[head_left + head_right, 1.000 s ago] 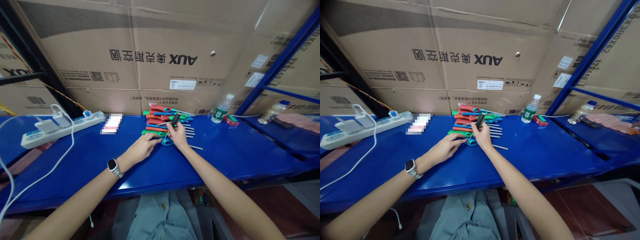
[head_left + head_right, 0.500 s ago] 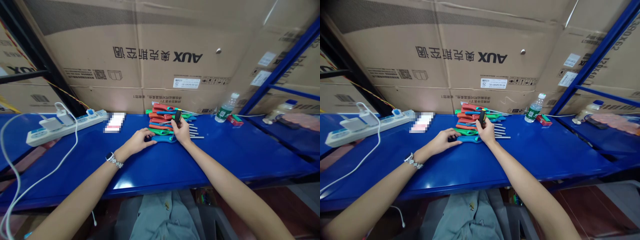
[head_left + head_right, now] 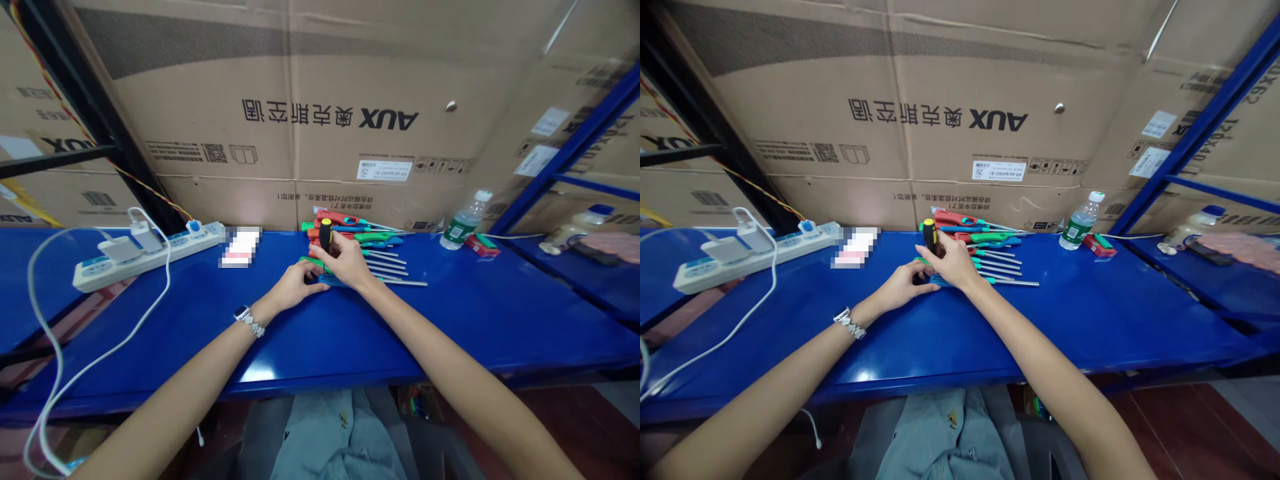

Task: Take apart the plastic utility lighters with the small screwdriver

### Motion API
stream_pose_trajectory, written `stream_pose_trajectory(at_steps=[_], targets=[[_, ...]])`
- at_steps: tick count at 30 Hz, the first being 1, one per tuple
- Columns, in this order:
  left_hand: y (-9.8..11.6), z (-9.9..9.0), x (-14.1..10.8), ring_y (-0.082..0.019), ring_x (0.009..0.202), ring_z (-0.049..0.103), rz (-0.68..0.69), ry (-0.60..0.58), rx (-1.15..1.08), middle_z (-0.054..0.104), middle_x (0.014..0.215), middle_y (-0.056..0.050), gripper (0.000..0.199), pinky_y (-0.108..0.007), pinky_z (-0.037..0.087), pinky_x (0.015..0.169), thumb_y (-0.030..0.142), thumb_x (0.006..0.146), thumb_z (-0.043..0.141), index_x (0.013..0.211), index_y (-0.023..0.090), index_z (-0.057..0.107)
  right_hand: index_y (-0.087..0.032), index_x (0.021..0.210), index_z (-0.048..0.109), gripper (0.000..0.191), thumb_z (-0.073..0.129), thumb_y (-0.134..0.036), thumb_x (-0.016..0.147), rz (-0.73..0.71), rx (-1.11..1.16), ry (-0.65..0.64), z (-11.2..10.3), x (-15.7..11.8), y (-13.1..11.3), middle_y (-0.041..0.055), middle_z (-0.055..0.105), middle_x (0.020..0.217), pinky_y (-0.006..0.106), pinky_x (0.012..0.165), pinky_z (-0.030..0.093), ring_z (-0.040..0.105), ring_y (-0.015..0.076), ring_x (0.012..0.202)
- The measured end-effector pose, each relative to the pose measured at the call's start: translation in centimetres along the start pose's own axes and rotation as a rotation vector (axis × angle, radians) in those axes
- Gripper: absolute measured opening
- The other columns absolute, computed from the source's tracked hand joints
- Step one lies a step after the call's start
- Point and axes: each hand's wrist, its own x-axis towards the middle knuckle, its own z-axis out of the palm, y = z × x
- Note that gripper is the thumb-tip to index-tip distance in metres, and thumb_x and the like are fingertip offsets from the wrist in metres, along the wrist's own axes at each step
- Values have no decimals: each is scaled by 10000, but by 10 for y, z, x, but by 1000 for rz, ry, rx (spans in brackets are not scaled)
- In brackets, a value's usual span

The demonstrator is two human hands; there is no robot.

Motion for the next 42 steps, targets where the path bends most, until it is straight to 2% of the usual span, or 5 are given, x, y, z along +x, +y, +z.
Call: stream_pose_trajectory(at_steps=[5,15,24,38,42], targets=[[0,1,1,-208,853,633,-7,-3,2,723,995,-69,314,-388,538,835,355,785,827,1026,176,734,-223,928,691,271,705,-489,880,54,78,15,-2,-3,-1,-25,560,622,280,504,375,450,138,522],[6,0,-1,-210,857,619,-11,-13,25,717,982,-64,264,-376,520,833,318,803,811,1004,167,731,-211,1018,713,321,744,-483,850,106,202,-32,0,-2,0,22,692,794,298,596,489,591,163,638],[6,-1,-1,-219,875,631,-1,-4,22,714,1001,-62,259,-394,528,843,318,799,816,1001,183,725,-215,937,718,278,745,-478,848,85,169,-16,-5,-2,-3,14,666,739,293,547,466,551,155,585],[2,0,-1,-219,875,628,18,2,21,709,966,-62,262,-389,530,839,327,807,807,1009,182,726,-212,794,668,276,767,-467,827,67,133,-75,-3,-3,0,1,636,730,287,613,453,553,153,650],[3,-1,-1,-219,888,630,36,-16,14,715,973,-60,270,-385,524,856,336,823,790,1040,189,728,-216,783,620,340,841,-470,741,161,273,-23,-1,-5,1,-14,628,700,289,588,480,584,150,619]])
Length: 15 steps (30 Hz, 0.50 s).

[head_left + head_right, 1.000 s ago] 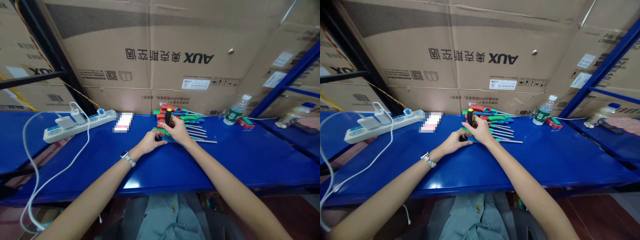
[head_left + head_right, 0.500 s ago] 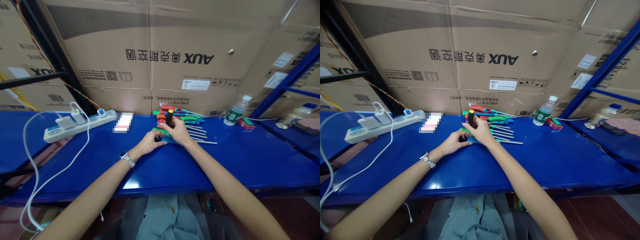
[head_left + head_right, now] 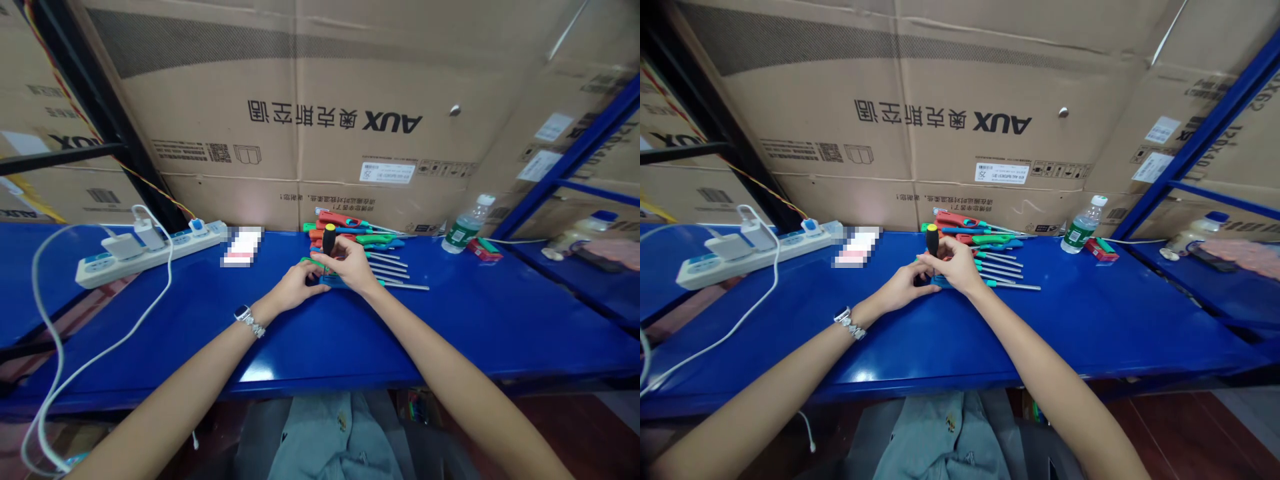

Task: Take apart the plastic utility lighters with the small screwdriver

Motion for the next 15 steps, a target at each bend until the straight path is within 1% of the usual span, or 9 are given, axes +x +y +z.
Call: stream_pose_trajectory(at_steps=[3,5,7,10,15], targets=[[1,0,-1,-218,890,628,4,3,2,718,988,-61,283,-384,526,856,355,825,789,1051,196,730,-233,715,515,463,902,-478,644,78,114,33,0,-1,1,-36,607,636,300,525,505,598,154,543],[1,0,-1,-221,893,626,12,4,12,717,990,-61,281,-388,526,857,362,829,786,1052,199,731,-237,690,486,493,909,-485,628,119,161,-3,-2,-1,1,-31,623,609,317,508,527,629,173,525],[1,1,-1,-225,897,625,18,8,28,716,989,-62,273,-395,525,861,359,833,785,1049,202,729,-234,684,501,473,899,-487,643,133,179,-46,-5,0,-1,-16,651,605,322,502,540,652,185,523],[2,0,0,-227,893,624,26,3,43,719,993,-62,258,-397,526,866,341,829,791,1035,199,726,-220,687,554,408,874,-473,688,124,177,-123,-9,3,-6,3,687,620,313,514,556,665,177,529],[5,-3,1,-228,911,621,65,-39,67,719,978,-51,220,-387,522,873,308,845,777,1029,203,720,-183,798,671,351,844,-478,718,176,195,-262,-14,3,-13,3,701,634,302,537,598,664,153,546]])
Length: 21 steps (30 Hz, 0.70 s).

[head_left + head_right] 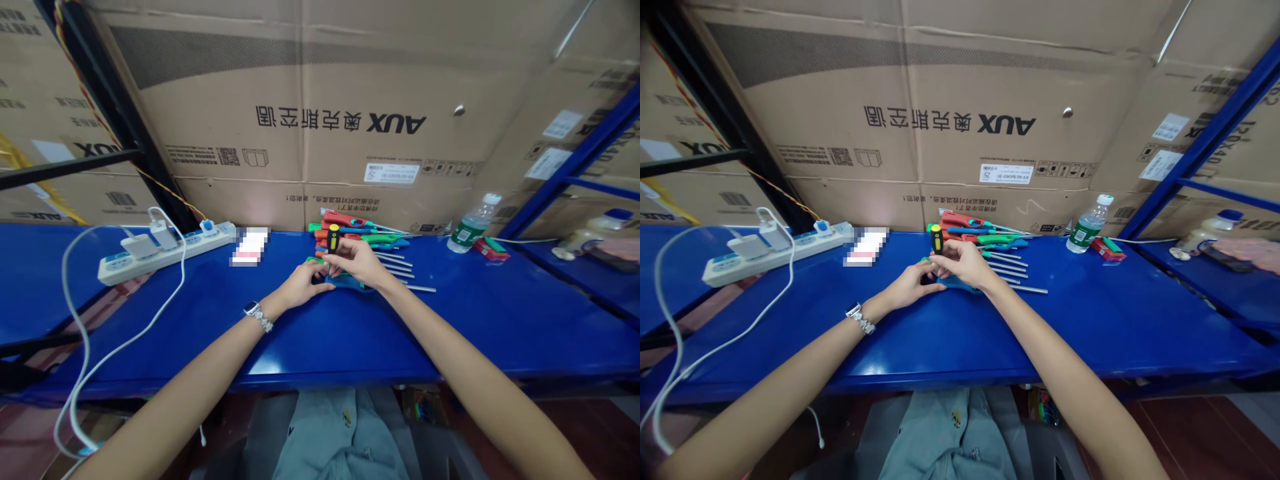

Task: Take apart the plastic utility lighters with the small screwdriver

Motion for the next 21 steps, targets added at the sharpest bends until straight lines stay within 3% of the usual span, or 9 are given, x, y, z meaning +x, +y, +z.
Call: stream_pose_trajectory(at_steps=[5,9,13,16,21], targets=[[0,0,0,-228,891,615,-26,-1,15,710,1010,-63,237,-401,528,865,298,843,779,1055,201,734,-162,964,732,345,767,-459,792,20,4,-49,-4,-4,0,33,735,766,281,560,615,666,131,612],[-2,1,-1,-228,897,610,-15,5,0,716,1023,-63,238,-407,523,873,305,851,772,1066,210,735,-162,966,728,327,743,-440,795,13,-4,-43,-4,-5,1,47,733,798,231,432,531,647,140,598],[-6,3,-1,-231,904,602,-2,12,11,724,981,-56,231,-411,510,884,339,856,766,1048,214,730,-157,772,683,337,758,-484,763,0,5,141,10,0,5,17,667,645,208,352,389,560,105,431],[-8,4,-1,-229,896,601,-30,20,10,718,982,-67,250,-398,507,873,361,849,771,1038,203,730,-173,649,615,447,729,-578,801,-27,-79,299,22,5,8,-9,571,488,227,359,374,479,90,360],[-6,4,0,-231,911,604,-29,21,-18,712,1009,-68,234,-389,501,875,331,834,783,1021,204,722,-239,832,557,445,842,-555,703,-6,-7,328,24,6,10,-32,642,543,253,341,419,543,138,367]])
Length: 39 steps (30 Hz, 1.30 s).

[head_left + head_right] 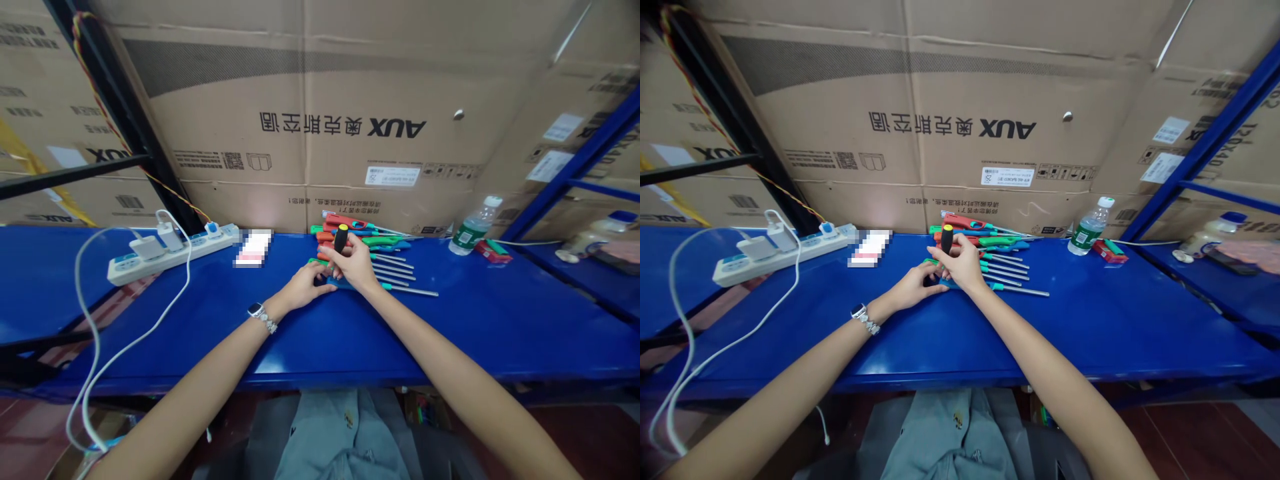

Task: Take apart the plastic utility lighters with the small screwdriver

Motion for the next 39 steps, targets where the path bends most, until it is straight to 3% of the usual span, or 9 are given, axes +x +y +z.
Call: stream_pose_trajectory(at_steps=[6,10,13,21,26,28,30,34,39], targets=[[4,-1,1,-227,885,609,-10,18,22,704,979,-53,209,-371,503,858,311,815,796,974,201,716,-217,747,565,480,914,-512,599,62,59,-80,-8,3,-2,10,695,608,293,406,529,638,174,448],[3,-1,1,-236,871,605,-18,23,40,695,906,-45,223,-374,492,837,335,805,802,944,192,704,-157,934,709,485,888,-506,649,86,57,-219,-13,6,-4,36,745,733,293,498,591,672,154,512],[2,-2,3,-230,850,602,-13,15,27,687,876,-39,233,-361,488,811,338,789,811,927,187,699,-140,988,716,519,847,-550,697,104,35,-295,-18,8,-4,22,717,646,305,558,612,688,163,543],[3,-5,4,-221,847,627,2,17,15,684,926,-49,251,-368,522,810,324,746,825,946,203,735,-185,967,649,462,818,-546,734,0,14,-287,-22,1,-4,-23,662,659,294,568,580,661,142,540],[18,-21,2,-221,874,661,49,211,-124,701,1021,-93,296,-363,551,773,394,833,725,1036,180,696,-242,893,493,502,875,-493,686,-50,63,-219,-21,-2,0,-55,643,696,309,545,570,667,155,536],[31,-34,7,-237,996,672,77,332,-252,709,1165,-126,372,-374,555,835,433,891,669,1160,175,667,-239,806,458,517,870,-525,681,-40,47,-227,-20,-1,1,-42,650,659,311,547,564,662,159,533],[45,-47,18,-252,1115,661,118,335,-330,685,1295,-131,476,-389,546,915,456,893,680,1286,192,634,-237,775,456,523,861,-555,683,-30,41,-243,-20,0,2,-30,660,632,319,558,564,661,166,538],[64,-62,41,-238,947,706,124,165,-362,761,1082,-117,428,-356,560,814,508,888,679,1139,164,723,-232,778,492,511,852,-582,685,-15,33,-263,-21,0,1,-24,656,611,333,593,572,656,171,553],[64,-55,52,-159,688,639,102,317,-356,708,787,-42,359,-288,508,646,489,791,799,894,163,692,-210,884,584,404,784,-542,769,-54,-26,-274,-23,-3,-1,15,701,760,319,599,568,642,153,577]])
